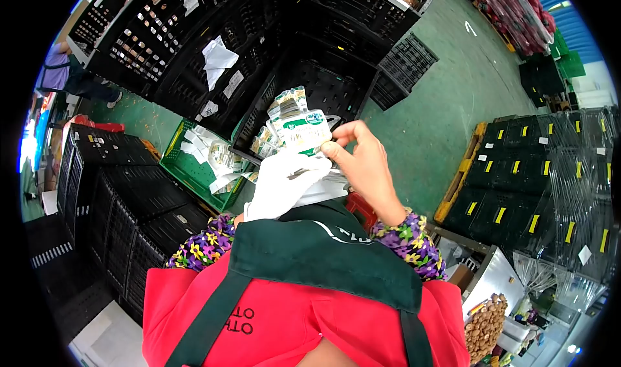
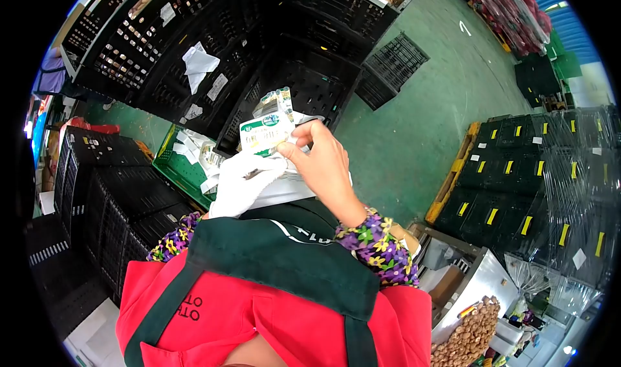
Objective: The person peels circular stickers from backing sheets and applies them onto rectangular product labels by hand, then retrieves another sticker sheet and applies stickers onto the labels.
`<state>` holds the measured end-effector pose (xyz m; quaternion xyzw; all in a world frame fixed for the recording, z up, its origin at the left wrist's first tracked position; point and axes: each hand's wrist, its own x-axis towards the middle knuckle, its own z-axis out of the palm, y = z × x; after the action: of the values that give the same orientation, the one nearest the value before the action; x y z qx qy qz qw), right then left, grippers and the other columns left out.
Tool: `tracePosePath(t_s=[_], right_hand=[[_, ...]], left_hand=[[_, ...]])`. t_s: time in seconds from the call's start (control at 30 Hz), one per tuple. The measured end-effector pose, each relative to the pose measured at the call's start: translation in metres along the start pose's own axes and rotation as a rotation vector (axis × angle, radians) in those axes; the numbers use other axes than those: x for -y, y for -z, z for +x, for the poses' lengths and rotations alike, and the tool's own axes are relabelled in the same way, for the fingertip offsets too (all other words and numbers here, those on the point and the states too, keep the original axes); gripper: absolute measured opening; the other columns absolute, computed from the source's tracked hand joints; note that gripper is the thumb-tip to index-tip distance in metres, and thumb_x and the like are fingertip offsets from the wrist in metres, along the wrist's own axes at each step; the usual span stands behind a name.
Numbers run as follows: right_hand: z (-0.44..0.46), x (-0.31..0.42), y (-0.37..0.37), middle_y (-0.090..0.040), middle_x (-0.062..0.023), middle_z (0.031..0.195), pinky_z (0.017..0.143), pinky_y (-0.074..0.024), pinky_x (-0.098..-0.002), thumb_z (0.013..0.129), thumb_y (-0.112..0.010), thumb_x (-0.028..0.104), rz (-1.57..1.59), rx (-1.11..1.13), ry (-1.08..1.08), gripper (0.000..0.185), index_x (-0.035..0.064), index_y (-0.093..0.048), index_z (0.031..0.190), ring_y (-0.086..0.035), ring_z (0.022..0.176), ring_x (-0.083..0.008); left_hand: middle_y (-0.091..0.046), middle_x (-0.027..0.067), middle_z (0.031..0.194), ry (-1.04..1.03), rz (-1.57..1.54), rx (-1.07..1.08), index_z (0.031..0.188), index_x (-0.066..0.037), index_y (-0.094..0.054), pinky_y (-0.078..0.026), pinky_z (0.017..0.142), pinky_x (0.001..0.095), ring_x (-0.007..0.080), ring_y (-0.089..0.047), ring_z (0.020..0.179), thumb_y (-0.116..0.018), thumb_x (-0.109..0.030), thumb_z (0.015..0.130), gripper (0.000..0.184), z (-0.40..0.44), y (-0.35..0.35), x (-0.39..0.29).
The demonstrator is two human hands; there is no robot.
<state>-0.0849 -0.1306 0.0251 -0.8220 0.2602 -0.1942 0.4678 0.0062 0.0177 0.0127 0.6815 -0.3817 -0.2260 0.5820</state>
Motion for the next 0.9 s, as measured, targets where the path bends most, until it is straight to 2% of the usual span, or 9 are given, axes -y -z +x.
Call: tracePosePath(t_s=[0.13, 0.17, 0.33, 0.4, 0.47, 0.53, 0.6, 0.8, 0.9], right_hand=[[0.005, 0.000, 0.011, -0.063, 0.0001, 0.080, 0.067, -0.0440, -0.0233, 0.087, -0.067, 0.017, 0.376, 0.380, -0.159, 0.020, -0.0017, -0.063, 0.093, -0.051, 0.074, -0.0049], [0.009, -0.007, 0.006, -0.062, 0.0008, 0.081, 0.069, -0.0441, -0.0226, 0.090, -0.064, 0.015, 0.448, 0.282, -0.064, 0.018, -0.0024, -0.064, 0.094, -0.050, 0.076, -0.0043], [0.042, -0.001, 0.021, -0.065, -0.0019, 0.089, 0.072, -0.0471, -0.0227, 0.096, -0.056, 0.017, 0.860, 0.068, -0.253, 0.019, -0.0001, -0.063, 0.098, -0.058, 0.077, -0.0068], [0.039, -0.004, 0.024, -0.063, -0.0004, 0.088, 0.072, -0.0468, -0.0223, 0.095, -0.055, 0.018, 0.826, 0.048, -0.280, 0.018, 0.0016, -0.062, 0.099, -0.057, 0.077, -0.0069], [0.027, 0.001, 0.024, -0.059, 0.0001, 0.090, 0.075, -0.0463, -0.0214, 0.095, -0.055, 0.018, 0.630, -0.089, -0.340, 0.020, 0.0028, -0.060, 0.108, -0.056, 0.081, -0.0067], [0.012, 0.001, 0.012, -0.054, -0.0012, 0.100, 0.081, -0.0454, -0.0225, 0.089, -0.061, 0.003, 0.659, -0.076, -0.200, 0.027, 0.0020, -0.055, 0.115, -0.052, 0.089, -0.0069], [0.001, -0.002, 0.000, -0.053, -0.0025, 0.106, 0.082, -0.0455, -0.0226, 0.086, -0.062, -0.002, 0.766, 0.016, -0.134, 0.030, 0.0010, -0.054, 0.114, -0.052, 0.090, -0.0071], [-0.003, -0.006, -0.018, -0.056, 0.0005, 0.089, 0.076, -0.0454, -0.0202, 0.087, -0.061, -0.002, 0.651, 0.041, -0.065, 0.019, 0.0007, -0.054, 0.104, -0.053, 0.079, -0.0057], [0.004, -0.009, -0.008, -0.051, -0.0067, 0.102, 0.076, -0.0458, -0.0261, 0.081, -0.058, -0.001, 0.262, 0.036, -0.084, 0.020, 0.0010, -0.056, 0.101, -0.051, 0.086, -0.0115]], left_hand=[[-0.067, 0.0115, 0.102, -0.350, 0.214, 0.029, 0.088, -0.005, -0.072, -0.047, 0.082, 0.0368, 0.0269, -0.060, 0.094, -0.074, -0.014, 0.076, 0.015, 0.010, 0.006, 0.000], [-0.067, 0.0115, 0.102, -0.350, 0.213, 0.032, 0.088, -0.005, -0.072, -0.047, 0.082, 0.0368, 0.0269, -0.060, 0.094, -0.074, -0.014, 0.076, 0.015, 0.008, 0.004, 0.003], [-0.067, 0.0105, 0.102, 0.075, 0.254, 0.363, 0.092, -0.008, -0.073, -0.043, 0.086, 0.0359, 0.0282, -0.056, 0.102, -0.073, -0.021, 0.077, 0.020, -0.015, -0.007, 0.033], [-0.068, 0.0104, 0.099, 0.001, 0.363, 0.335, 0.097, -0.007, -0.072, -0.047, 0.082, 0.0353, 0.0257, -0.062, 0.094, -0.073, -0.020, 0.078, 0.023, -0.016, -0.006, 0.025], [-0.069, 0.0102, 0.096, 0.122, 0.020, 0.172, 0.100, -0.005, -0.071, -0.051, 0.078, 0.0327, 0.0216, -0.066, 0.086, -0.072, -0.017, 0.079, 0.024, -0.010, -0.004, 0.016], [-0.070, 0.0093, 0.094, 0.042, -0.031, 0.091, 0.102, -0.004, -0.070, -0.052, 0.076, 0.0295, 0.0180, -0.067, 0.084, -0.071, -0.012, 0.081, 0.022, -0.006, -0.003, 0.017], [-0.070, 0.0091, 0.093, 0.067, -0.018, 0.092, 0.101, -0.004, -0.070, -0.051, 0.076, 0.0296, 0.0182, -0.066, 0.085, -0.071, -0.012, 0.081, 0.021, -0.004, -0.003, 0.013], [-0.069, 0.0081, 0.096, -0.124, 0.119, 0.128, 0.098, -0.007, -0.070, -0.051, 0.079, 0.0325, 0.0243, -0.066, 0.087, -0.070, -0.015, 0.081, 0.018, -0.003, -0.003, 0.012], [-0.070, 0.0069, 0.095, -0.175, 0.113, 0.088, 0.095, -0.008, -0.070, -0.051, 0.079, 0.0337, 0.0260, -0.066, 0.088, -0.069, -0.015, 0.081, 0.016, -0.006, -0.006, 0.016]])
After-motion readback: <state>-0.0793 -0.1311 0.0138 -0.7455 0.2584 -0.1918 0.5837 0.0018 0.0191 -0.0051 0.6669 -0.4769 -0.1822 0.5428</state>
